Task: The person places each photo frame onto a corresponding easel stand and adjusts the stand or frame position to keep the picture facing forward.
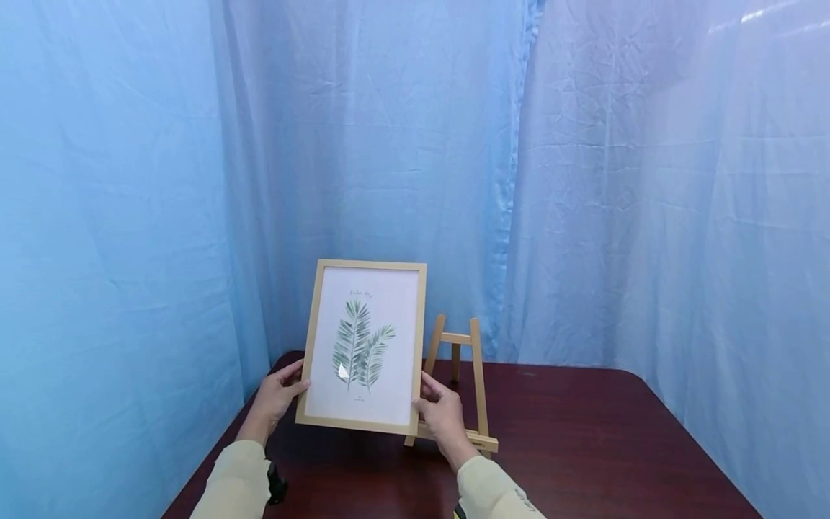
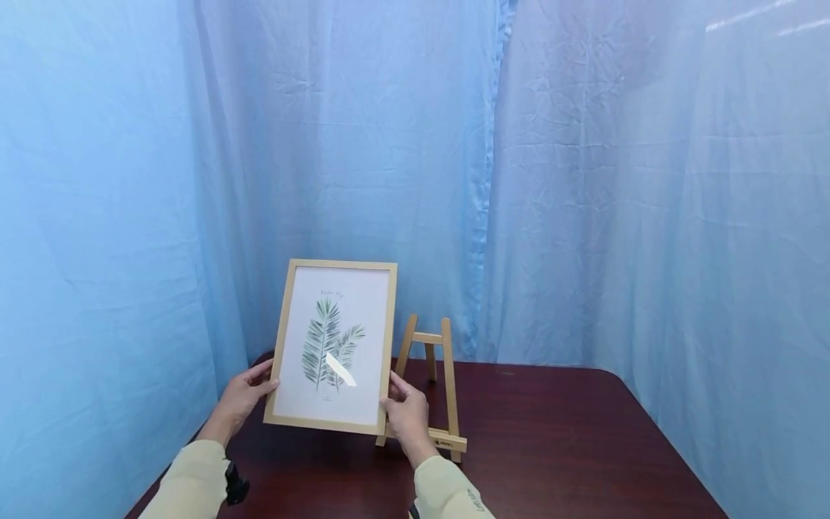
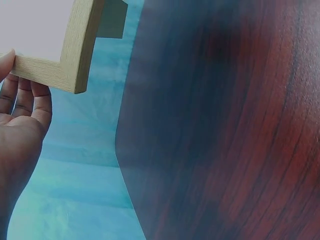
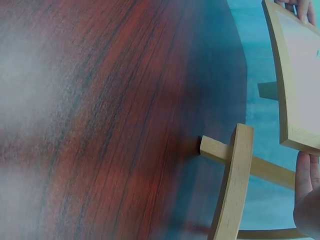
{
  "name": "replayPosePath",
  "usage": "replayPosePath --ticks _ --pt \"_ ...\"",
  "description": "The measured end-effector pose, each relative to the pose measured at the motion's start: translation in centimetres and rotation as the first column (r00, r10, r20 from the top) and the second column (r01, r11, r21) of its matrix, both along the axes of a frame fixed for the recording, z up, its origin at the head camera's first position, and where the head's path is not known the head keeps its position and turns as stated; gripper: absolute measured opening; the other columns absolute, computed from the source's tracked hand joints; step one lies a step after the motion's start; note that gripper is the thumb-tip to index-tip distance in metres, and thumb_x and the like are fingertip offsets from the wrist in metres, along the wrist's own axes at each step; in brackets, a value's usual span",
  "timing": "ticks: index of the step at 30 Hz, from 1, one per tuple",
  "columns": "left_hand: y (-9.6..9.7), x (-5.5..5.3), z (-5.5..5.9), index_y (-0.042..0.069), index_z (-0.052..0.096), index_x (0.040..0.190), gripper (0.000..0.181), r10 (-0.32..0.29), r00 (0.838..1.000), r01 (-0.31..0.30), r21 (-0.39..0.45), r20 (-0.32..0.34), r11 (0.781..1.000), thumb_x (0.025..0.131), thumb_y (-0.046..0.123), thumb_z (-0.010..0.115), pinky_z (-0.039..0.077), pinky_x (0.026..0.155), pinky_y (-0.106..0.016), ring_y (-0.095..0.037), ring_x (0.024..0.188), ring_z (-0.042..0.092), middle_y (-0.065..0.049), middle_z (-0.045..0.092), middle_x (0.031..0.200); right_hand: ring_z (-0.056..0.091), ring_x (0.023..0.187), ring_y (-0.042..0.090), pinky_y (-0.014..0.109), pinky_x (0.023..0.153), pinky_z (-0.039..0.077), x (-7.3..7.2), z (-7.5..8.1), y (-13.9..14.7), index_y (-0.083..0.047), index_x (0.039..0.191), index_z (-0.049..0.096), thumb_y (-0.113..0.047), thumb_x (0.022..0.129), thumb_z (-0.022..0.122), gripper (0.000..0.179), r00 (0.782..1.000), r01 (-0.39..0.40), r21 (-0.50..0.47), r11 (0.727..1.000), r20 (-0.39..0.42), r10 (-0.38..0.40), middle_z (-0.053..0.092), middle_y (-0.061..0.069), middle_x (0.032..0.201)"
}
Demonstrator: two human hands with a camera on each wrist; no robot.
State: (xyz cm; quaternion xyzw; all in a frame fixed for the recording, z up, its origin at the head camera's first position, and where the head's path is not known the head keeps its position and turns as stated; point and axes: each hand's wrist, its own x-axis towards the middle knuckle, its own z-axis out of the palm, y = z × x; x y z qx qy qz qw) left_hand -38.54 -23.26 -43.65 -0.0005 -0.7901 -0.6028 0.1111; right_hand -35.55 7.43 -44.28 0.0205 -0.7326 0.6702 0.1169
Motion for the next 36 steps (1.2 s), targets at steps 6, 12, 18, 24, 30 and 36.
replayPosePath --ticks 6,12,18,24,30,36 --pt "0.5 0.0 0.2 -0.004 0.046 0.145 0.052 -0.010 1.000 0.010 0.000 -0.024 1.000 0.096 0.002 0.062 0.043 0.103 -0.052 -0.037 0.122 0.050 -0.029 0.051 0.138 0.063 0.103 0.025 0.028 0.074 0.055 0.1 0.2 0.5 -0.004 0.136 0.061 0.008 0.085 0.069 0.053 0.999 0.031 0.033 0.999 -0.024 -0.031 0.067 0.018 0.115" --pt "0.9 -0.4 0.1 -0.004 0.048 0.144 0.051 -0.017 0.998 0.018 0.010 -0.057 1.000 0.095 0.000 0.063 0.047 0.099 -0.045 -0.034 0.119 0.053 -0.027 0.055 0.133 0.067 0.097 0.024 0.029 0.076 0.055 0.1 0.3 1.2 -0.003 0.137 0.060 0.007 0.085 0.068 0.053 0.999 0.029 0.033 0.999 -0.036 -0.028 0.067 0.019 0.114" --pt "1.5 -0.6 0.3 -0.004 0.051 0.141 0.049 -0.017 0.997 0.017 -0.001 -0.077 1.000 0.094 -0.001 0.064 0.051 0.091 -0.037 -0.031 0.112 0.055 -0.025 0.059 0.128 0.067 0.097 0.024 0.030 0.077 0.056 0.3 0.4 1.8 -0.002 0.138 0.058 0.007 0.086 0.067 0.053 0.998 0.023 0.021 1.000 -0.056 -0.022 0.068 0.019 0.115" --pt "2.2 -0.7 0.5 -0.004 0.052 0.140 0.048 -0.024 0.995 0.023 -0.013 -0.095 1.000 0.093 -0.001 0.064 0.052 0.086 -0.032 -0.030 0.109 0.056 -0.024 0.060 0.125 0.068 0.096 0.027 0.028 0.075 0.056 0.5 0.5 2.4 0.002 0.138 0.056 0.009 0.085 0.066 0.055 0.996 0.028 0.006 1.000 -0.090 -0.027 0.067 0.022 0.112" --pt "3.0 -0.9 0.6 -0.007 0.052 0.139 0.049 -0.033 0.993 0.035 0.013 -0.116 0.999 0.092 -0.004 0.065 0.050 0.087 -0.029 -0.030 0.109 0.056 -0.025 0.061 0.123 0.067 0.098 0.027 0.028 0.075 0.056 0.5 0.4 3.2 0.000 0.138 0.056 0.009 0.086 0.066 0.054 0.996 0.046 0.018 0.999 -0.079 -0.044 0.068 0.021 0.113" --pt "3.9 -0.9 0.7 -0.009 0.054 0.136 0.047 -0.038 0.990 0.043 0.034 -0.137 0.999 0.090 -0.006 0.066 0.050 0.084 -0.027 -0.030 0.107 0.058 -0.026 0.062 0.120 0.068 0.097 0.028 0.029 0.075 0.056 0.8 0.6 3.9 0.002 0.136 0.058 0.010 0.083 0.067 0.054 0.994 0.064 0.015 0.998 -0.095 -0.062 0.068 0.022 0.111"
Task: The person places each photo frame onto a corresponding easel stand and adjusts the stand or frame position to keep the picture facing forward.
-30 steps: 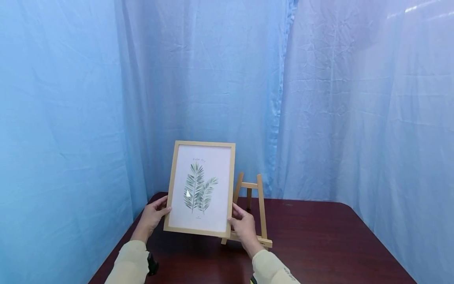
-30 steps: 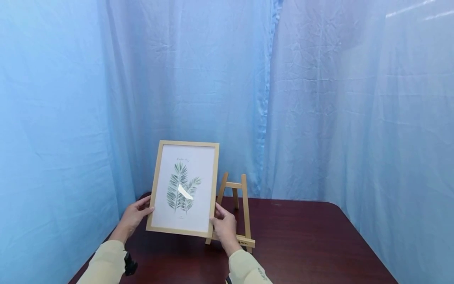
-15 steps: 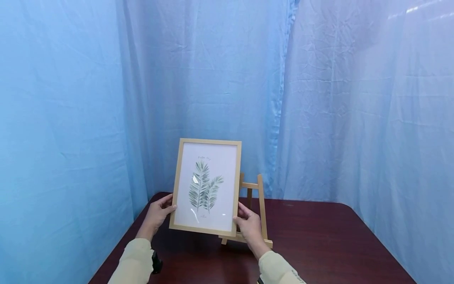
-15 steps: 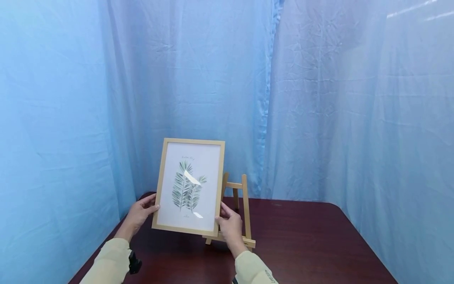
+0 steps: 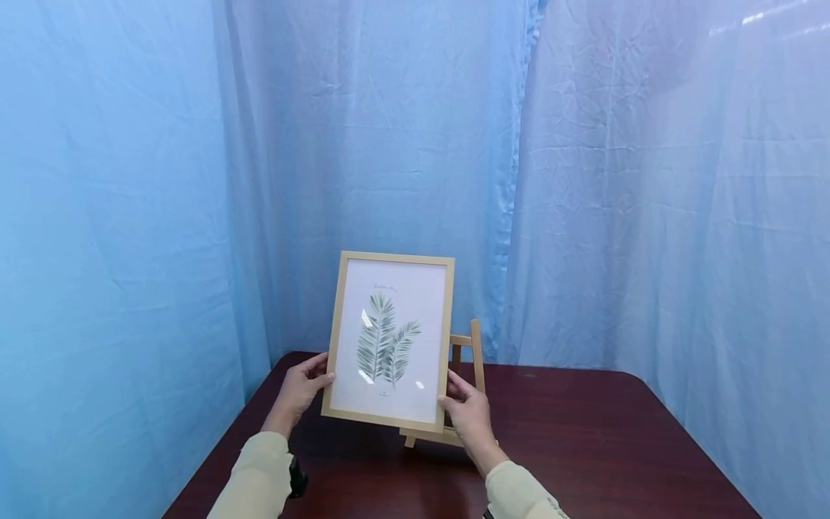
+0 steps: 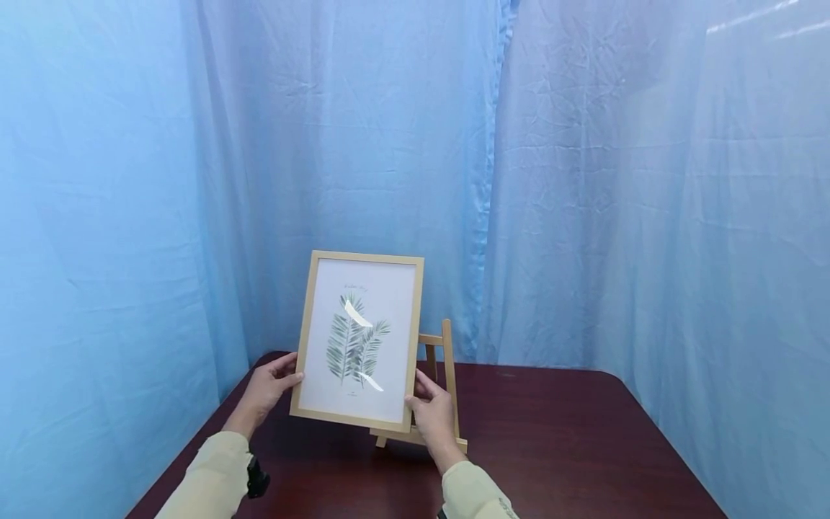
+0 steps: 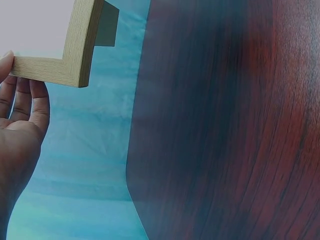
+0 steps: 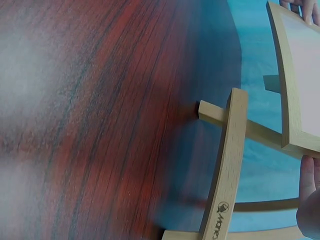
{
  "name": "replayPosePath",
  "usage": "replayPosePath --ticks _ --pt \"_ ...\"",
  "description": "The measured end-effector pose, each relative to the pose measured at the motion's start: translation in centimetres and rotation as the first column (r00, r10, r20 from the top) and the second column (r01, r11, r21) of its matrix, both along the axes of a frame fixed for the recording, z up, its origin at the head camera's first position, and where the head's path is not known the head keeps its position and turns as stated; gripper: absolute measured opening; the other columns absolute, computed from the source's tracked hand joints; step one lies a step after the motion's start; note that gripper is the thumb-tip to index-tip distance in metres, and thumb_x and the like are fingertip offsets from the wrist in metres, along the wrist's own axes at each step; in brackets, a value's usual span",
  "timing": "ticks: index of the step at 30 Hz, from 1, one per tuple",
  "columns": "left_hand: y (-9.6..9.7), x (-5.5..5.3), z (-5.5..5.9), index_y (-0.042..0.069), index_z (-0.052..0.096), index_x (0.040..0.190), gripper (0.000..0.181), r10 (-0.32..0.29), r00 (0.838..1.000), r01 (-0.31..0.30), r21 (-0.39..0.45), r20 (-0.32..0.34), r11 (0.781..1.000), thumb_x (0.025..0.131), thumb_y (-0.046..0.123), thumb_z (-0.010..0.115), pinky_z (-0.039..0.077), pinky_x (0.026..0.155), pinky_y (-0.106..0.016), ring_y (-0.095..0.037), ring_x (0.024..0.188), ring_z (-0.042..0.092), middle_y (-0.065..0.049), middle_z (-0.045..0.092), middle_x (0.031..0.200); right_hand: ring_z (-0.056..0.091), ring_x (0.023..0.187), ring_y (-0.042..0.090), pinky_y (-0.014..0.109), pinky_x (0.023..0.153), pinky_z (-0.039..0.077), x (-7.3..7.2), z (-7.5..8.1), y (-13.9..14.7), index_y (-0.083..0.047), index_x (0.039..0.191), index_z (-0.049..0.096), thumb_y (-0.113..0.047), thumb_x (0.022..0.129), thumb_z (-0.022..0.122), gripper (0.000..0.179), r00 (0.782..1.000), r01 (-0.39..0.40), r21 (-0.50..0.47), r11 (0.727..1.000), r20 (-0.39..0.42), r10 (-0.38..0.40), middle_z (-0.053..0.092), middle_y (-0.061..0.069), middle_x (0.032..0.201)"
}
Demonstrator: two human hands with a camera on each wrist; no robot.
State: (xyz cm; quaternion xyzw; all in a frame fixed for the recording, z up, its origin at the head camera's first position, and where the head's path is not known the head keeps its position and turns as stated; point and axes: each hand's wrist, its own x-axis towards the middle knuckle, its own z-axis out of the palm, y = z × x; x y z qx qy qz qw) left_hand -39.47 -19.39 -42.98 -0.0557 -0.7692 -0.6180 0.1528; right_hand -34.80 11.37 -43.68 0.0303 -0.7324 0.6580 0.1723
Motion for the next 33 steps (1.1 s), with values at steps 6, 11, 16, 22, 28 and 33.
replayPosePath --ticks 6,11,16,22,28,33 --pt "0.9 0.1 0.2 -0.010 0.056 0.134 0.046 -0.007 1.000 0.007 0.015 -0.018 1.000 0.089 -0.007 0.067 0.049 0.079 -0.022 -0.025 0.100 0.059 -0.025 0.064 0.116 0.066 0.099 0.027 0.030 0.076 0.056 0.2 0.2 0.7 0.002 0.135 0.059 0.011 0.084 0.067 0.052 1.000 0.016 -0.001 1.000 -0.002 -0.016 0.069 0.023 0.111" --pt "1.5 0.0 0.3 -0.009 0.057 0.134 0.046 -0.029 0.999 0.030 0.017 -0.040 0.999 0.089 -0.006 0.067 0.049 0.078 -0.020 -0.027 0.101 0.059 -0.025 0.064 0.115 0.066 0.101 0.029 0.027 0.076 0.055 0.2 0.2 1.4 0.003 0.136 0.058 0.010 0.084 0.067 0.053 1.000 0.030 0.009 1.000 0.002 -0.030 0.068 0.024 0.113" --pt "2.1 -0.1 0.4 -0.007 0.057 0.134 0.047 -0.036 0.999 0.037 0.017 -0.034 0.999 0.089 -0.006 0.068 0.050 0.079 -0.022 -0.027 0.101 0.059 -0.022 0.064 0.115 0.066 0.102 0.031 0.028 0.077 0.055 0.3 0.4 1.9 0.003 0.136 0.057 0.009 0.085 0.067 0.052 0.999 0.037 0.019 0.999 0.005 -0.038 0.067 0.024 0.114" --pt "3.0 0.1 0.7 -0.006 0.058 0.134 0.047 -0.047 0.998 0.048 0.029 -0.044 0.998 0.088 -0.005 0.069 0.051 0.079 -0.025 -0.025 0.098 0.059 -0.022 0.065 0.114 0.065 0.105 0.032 0.021 0.074 0.052 0.3 0.4 2.7 0.005 0.134 0.058 0.011 0.084 0.067 0.052 0.998 0.063 0.029 0.998 -0.020 -0.062 0.068 0.025 0.112" --pt "3.8 0.1 0.8 -0.007 0.059 0.133 0.046 -0.064 0.996 0.066 0.037 -0.063 0.997 0.088 -0.005 0.069 0.052 0.080 -0.027 -0.027 0.099 0.060 -0.023 0.065 0.115 0.061 0.113 0.034 0.020 0.077 0.052 0.3 0.3 3.6 0.006 0.134 0.057 0.012 0.084 0.067 0.051 0.998 0.063 0.014 0.998 -0.030 -0.062 0.067 0.026 0.114" --pt "4.6 0.3 1.1 -0.008 0.058 0.132 0.046 -0.085 0.993 0.088 0.041 -0.078 0.995 0.088 -0.006 0.069 0.052 0.081 -0.028 -0.029 0.099 0.061 -0.024 0.066 0.114 0.061 0.112 0.032 0.020 0.077 0.052 0.3 0.0 4.3 0.005 0.136 0.056 0.010 0.086 0.067 0.052 0.996 0.084 0.039 0.996 -0.017 -0.084 0.067 0.025 0.115"
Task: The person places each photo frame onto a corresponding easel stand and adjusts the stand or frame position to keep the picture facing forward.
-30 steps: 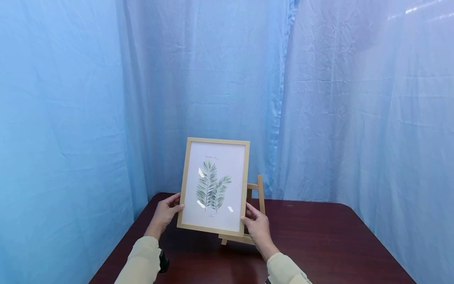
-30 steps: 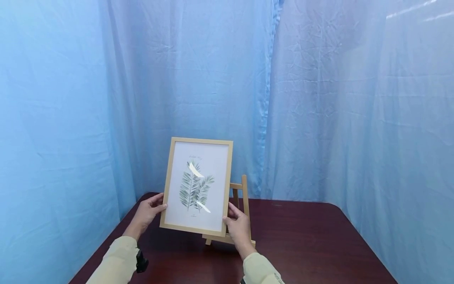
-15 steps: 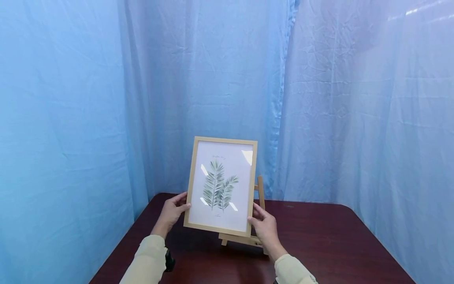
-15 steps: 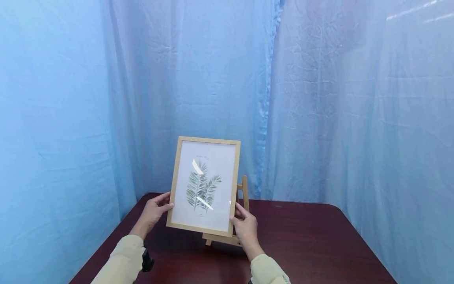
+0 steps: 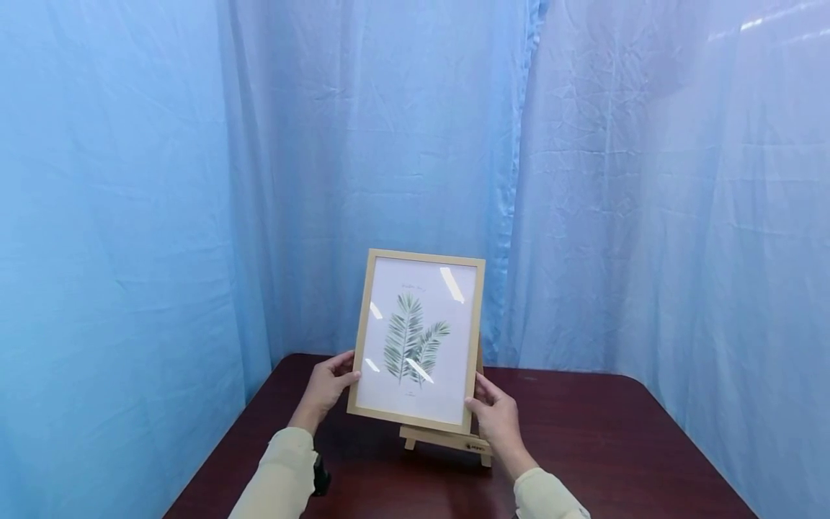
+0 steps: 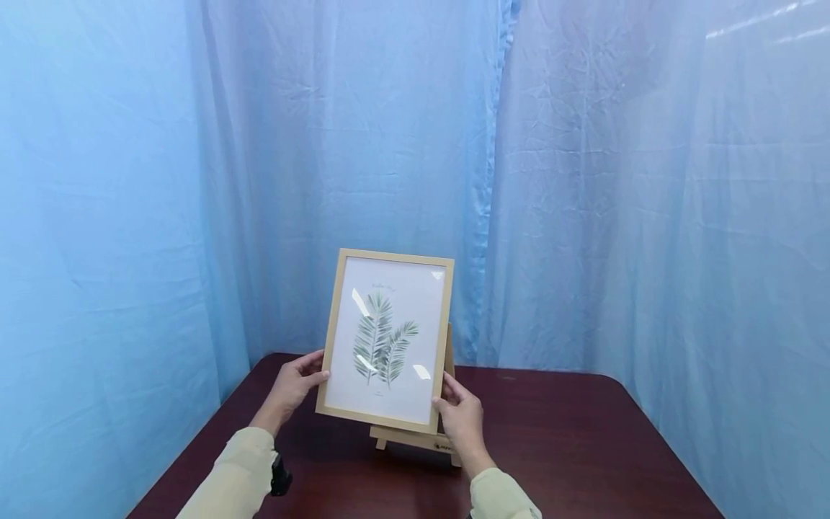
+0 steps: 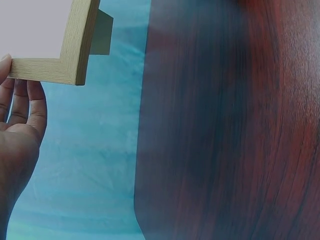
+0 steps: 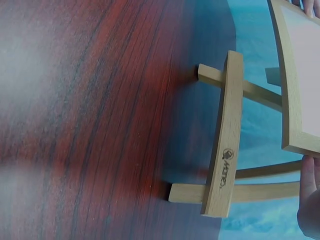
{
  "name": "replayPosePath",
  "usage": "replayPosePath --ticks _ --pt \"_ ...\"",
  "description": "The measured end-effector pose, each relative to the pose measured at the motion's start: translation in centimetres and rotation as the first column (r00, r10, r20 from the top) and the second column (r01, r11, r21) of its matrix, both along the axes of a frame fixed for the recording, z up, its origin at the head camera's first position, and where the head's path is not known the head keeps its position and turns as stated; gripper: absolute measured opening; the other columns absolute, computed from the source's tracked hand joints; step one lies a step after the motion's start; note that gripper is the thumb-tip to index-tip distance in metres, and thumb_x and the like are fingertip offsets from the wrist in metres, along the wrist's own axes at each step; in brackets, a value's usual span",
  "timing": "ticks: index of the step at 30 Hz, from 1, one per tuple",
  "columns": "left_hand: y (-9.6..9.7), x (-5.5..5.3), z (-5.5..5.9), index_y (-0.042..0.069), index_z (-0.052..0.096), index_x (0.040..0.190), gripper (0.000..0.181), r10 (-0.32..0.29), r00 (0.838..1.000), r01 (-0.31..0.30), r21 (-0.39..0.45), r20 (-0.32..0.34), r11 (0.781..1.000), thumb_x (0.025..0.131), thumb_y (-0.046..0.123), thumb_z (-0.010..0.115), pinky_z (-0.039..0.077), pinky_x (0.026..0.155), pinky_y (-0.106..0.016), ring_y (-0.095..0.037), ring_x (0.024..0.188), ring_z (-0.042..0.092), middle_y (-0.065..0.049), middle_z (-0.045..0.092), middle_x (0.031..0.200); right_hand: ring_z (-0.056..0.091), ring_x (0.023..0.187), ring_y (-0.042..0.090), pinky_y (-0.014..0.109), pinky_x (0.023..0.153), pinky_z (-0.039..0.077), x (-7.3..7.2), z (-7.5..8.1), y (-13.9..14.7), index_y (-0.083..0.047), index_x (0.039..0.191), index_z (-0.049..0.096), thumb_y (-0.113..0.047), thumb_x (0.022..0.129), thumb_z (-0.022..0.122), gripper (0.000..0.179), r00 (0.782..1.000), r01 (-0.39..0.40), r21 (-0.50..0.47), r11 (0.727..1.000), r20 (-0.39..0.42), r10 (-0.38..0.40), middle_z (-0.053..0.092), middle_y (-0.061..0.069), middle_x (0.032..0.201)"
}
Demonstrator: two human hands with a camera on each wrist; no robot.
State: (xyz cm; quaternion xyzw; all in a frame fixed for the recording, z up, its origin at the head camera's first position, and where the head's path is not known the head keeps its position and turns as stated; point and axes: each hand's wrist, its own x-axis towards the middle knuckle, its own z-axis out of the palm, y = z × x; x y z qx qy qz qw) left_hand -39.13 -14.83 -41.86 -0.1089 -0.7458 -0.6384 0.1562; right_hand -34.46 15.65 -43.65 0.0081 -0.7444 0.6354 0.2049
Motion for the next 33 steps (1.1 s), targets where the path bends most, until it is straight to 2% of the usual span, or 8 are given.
replayPosePath --ticks 6,8,13,16,24,33 --pt "1.0 -0.3 0.0 -0.006 0.058 0.134 0.047 0.004 1.000 -0.004 -0.023 0.017 1.000 0.089 -0.005 0.068 0.052 0.085 -0.034 -0.028 0.100 0.060 -0.021 0.066 0.114 0.065 0.106 0.030 0.029 0.075 0.057 0.2 0.0 0.9 0.003 0.140 0.053 0.008 0.088 0.066 0.053 1.000 -0.012 -0.020 1.000 0.024 0.012 0.065 0.026 0.118" --pt "1.2 -0.8 -0.4 -0.005 0.059 0.134 0.046 0.006 1.000 -0.006 -0.014 0.016 1.000 0.088 -0.006 0.068 0.052 0.084 -0.033 -0.026 0.099 0.060 -0.020 0.066 0.113 0.065 0.106 0.030 0.031 0.075 0.058 0.2 0.0 1.1 0.002 0.141 0.053 0.008 0.089 0.066 0.053 0.999 -0.011 -0.037 0.999 0.031 0.013 0.064 0.026 0.120" --pt "1.9 -0.9 -0.5 -0.009 0.059 0.131 0.045 -0.004 1.000 0.004 0.003 -0.020 1.000 0.087 -0.008 0.069 0.052 0.078 -0.026 -0.025 0.095 0.061 -0.023 0.067 0.110 0.064 0.106 0.030 0.028 0.074 0.057 0.2 -0.1 1.8 0.003 0.140 0.053 0.008 0.089 0.066 0.053 1.000 -0.002 -0.046 0.999 0.019 0.003 0.063 0.028 0.122" --pt "2.4 -1.1 -0.7 -0.008 0.059 0.132 0.046 -0.009 1.000 0.009 0.013 -0.019 1.000 0.087 -0.007 0.069 0.051 0.077 -0.025 -0.023 0.094 0.060 -0.022 0.067 0.111 0.063 0.107 0.029 0.024 0.075 0.055 0.1 -0.1 2.2 0.003 0.140 0.053 0.008 0.088 0.066 0.053 1.000 0.007 -0.039 0.999 0.014 -0.007 0.063 0.028 0.123" --pt "3.3 -1.3 -1.0 -0.006 0.060 0.132 0.046 -0.024 1.000 0.024 0.009 -0.015 1.000 0.087 -0.007 0.068 0.053 0.081 -0.030 -0.024 0.096 0.061 -0.020 0.067 0.111 0.062 0.107 0.028 0.019 0.076 0.052 0.1 -0.2 3.3 0.004 0.140 0.053 0.008 0.089 0.065 0.053 1.000 0.017 -0.031 0.999 0.013 -0.017 0.064 0.028 0.121" --pt "4.2 -1.6 -1.2 -0.005 0.061 0.131 0.045 -0.037 0.999 0.038 0.020 -0.023 0.999 0.086 -0.008 0.068 0.052 0.077 -0.028 -0.022 0.091 0.061 -0.019 0.068 0.107 0.061 0.108 0.028 0.017 0.076 0.051 0.1 -0.4 4.0 0.003 0.141 0.052 0.008 0.089 0.065 0.054 0.999 0.038 -0.015 0.999 0.028 -0.038 0.063 0.028 0.122"
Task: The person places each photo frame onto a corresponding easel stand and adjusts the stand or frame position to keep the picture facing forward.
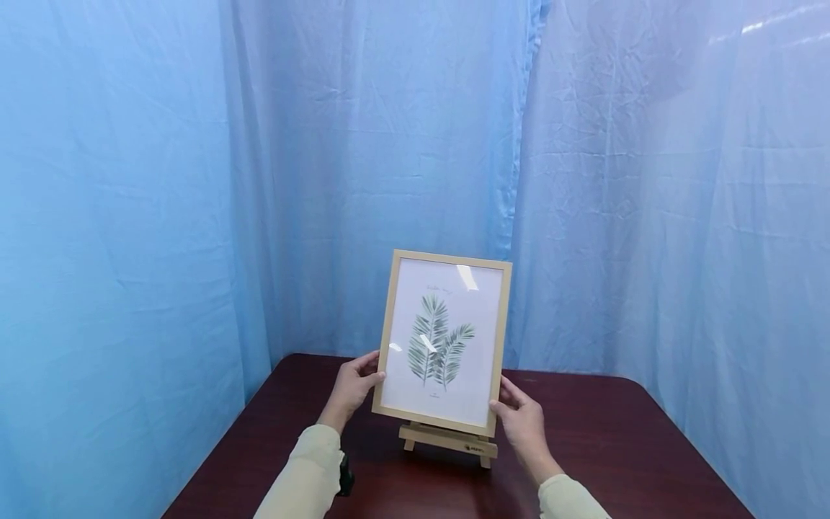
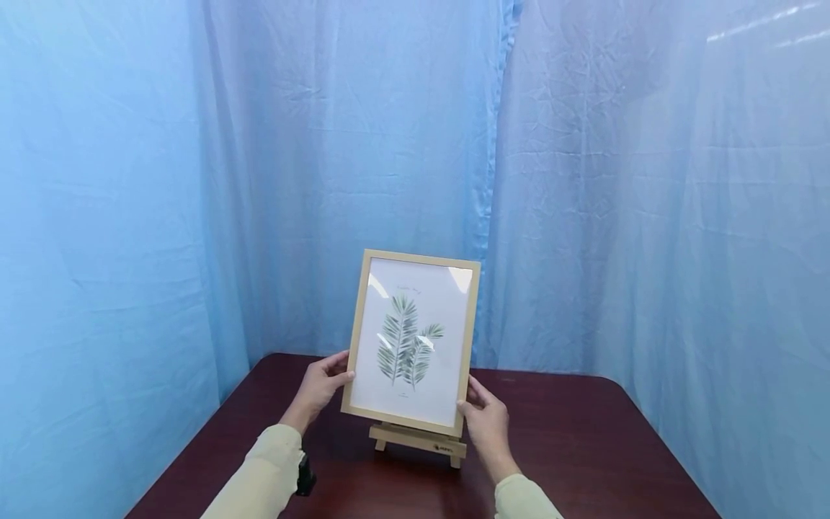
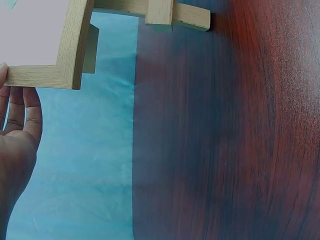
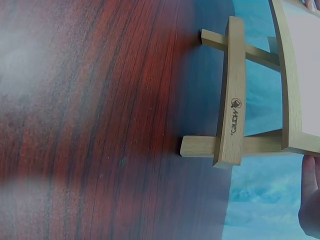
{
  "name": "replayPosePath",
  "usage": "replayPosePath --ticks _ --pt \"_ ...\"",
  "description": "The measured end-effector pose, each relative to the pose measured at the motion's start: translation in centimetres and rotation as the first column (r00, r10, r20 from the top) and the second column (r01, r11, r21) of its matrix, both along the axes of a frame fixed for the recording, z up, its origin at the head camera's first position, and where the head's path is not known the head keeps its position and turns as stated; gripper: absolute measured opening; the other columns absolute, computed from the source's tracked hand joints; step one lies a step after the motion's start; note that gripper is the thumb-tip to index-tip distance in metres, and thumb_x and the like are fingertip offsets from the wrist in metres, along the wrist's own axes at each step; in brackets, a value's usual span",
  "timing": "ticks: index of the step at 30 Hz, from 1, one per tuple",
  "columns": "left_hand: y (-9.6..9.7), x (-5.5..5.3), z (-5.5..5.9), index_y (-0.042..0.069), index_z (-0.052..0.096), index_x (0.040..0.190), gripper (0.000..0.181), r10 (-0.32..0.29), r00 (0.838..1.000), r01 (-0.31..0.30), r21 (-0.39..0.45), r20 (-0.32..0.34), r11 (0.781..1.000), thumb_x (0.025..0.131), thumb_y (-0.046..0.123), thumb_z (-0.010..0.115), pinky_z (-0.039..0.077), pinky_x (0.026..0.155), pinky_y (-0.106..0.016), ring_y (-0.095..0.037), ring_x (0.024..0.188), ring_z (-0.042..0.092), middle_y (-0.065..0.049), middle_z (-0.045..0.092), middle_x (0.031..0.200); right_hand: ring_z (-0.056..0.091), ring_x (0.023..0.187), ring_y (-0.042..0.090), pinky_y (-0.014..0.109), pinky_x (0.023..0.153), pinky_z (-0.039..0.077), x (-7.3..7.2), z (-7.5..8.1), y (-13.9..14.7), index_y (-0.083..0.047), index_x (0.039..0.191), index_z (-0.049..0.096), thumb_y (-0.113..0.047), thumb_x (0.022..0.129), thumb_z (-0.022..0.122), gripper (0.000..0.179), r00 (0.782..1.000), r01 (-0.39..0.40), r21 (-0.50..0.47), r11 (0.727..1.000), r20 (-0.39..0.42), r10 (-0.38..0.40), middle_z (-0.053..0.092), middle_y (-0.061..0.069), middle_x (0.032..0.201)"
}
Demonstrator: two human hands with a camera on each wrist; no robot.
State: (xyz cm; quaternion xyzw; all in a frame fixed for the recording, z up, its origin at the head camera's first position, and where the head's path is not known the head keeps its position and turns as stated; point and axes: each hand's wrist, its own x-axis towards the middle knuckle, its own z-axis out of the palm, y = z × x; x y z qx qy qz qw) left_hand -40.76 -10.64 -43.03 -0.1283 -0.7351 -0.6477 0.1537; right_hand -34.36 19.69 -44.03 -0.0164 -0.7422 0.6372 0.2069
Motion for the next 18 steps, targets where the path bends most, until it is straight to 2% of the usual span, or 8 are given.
replayPosePath --ticks 9,18 --pt "0.7 -0.2 -0.2 -0.007 0.060 0.131 0.046 -0.016 1.000 0.016 0.008 0.002 1.000 0.086 -0.009 0.068 0.053 0.077 -0.030 -0.023 0.091 0.062 -0.020 0.068 0.105 0.062 0.106 0.028 0.019 0.075 0.052 0.0 -0.3 0.5 0.003 0.141 0.052 0.007 0.089 0.065 0.054 1.000 0.023 0.026 0.999 0.010 -0.023 0.062 0.028 0.123" --pt "1.5 -0.6 -1.1 -0.006 0.060 0.131 0.045 -0.030 1.000 0.030 0.002 -0.006 1.000 0.087 -0.010 0.067 0.053 0.077 -0.031 -0.027 0.093 0.063 -0.022 0.068 0.108 0.060 0.111 0.031 0.018 0.076 0.052 -0.3 -1.1 1.2 0.001 0.143 0.050 0.006 0.091 0.064 0.054 0.999 0.033 0.037 0.999 0.023 -0.034 0.062 0.028 0.125"
